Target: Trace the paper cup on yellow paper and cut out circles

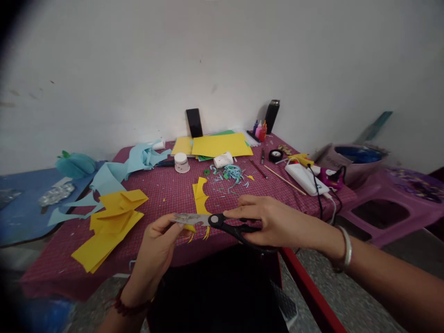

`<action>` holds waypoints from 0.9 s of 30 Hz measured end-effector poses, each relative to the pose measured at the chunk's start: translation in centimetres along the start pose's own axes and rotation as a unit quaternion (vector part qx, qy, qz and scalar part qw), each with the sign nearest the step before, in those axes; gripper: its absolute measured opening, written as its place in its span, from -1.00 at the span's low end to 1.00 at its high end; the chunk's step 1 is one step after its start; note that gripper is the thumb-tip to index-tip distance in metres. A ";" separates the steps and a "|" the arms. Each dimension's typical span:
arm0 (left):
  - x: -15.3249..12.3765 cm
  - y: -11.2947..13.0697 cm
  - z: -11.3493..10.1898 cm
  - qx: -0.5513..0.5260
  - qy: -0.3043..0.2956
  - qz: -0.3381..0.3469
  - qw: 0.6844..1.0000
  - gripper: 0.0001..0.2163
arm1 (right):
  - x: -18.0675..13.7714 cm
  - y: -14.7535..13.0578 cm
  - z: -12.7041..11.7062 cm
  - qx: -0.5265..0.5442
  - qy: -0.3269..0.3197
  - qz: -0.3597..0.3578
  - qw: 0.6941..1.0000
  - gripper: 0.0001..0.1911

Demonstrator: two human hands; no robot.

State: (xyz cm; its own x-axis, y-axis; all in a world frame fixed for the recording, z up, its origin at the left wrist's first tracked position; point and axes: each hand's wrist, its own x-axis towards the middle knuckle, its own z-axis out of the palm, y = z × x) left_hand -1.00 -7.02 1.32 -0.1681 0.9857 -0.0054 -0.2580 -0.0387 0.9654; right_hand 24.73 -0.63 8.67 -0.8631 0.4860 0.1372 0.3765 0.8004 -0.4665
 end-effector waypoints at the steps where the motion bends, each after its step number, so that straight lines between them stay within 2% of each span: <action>1: 0.0 0.0 0.0 0.001 -0.002 -0.004 1.000 -0.95 | 0.0 0.0 0.0 -0.006 -0.001 -0.002 1.000 -0.44; 6: 0.2 0.2 -0.1 -0.003 -0.018 -0.029 0.999 -0.94 | -0.1 0.0 -0.3 -0.030 0.000 -0.009 1.000 -0.43; 12: 0.3 0.5 0.1 -0.010 -0.008 -0.060 0.998 -0.95 | 0.0 -0.1 -0.7 -0.050 -0.005 -0.017 0.999 -0.47; 23: 0.2 0.8 0.7 -0.111 -0.021 -0.103 0.988 -0.91 | -0.2 0.2 -0.5 -0.042 -0.015 -0.021 0.999 -0.41; 27: 0.1 0.7 0.6 -0.114 -0.022 -0.111 0.987 -0.92 | -0.2 0.3 -0.7 -0.054 -0.018 -0.027 0.998 -0.44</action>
State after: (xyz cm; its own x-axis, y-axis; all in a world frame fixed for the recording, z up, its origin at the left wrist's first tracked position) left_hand -0.64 -6.87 2.13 -0.0441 0.9801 -0.1938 -0.4917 0.1475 0.8582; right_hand 25.23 -0.28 9.09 -0.8935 0.4305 0.1276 0.3623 0.8591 -0.3614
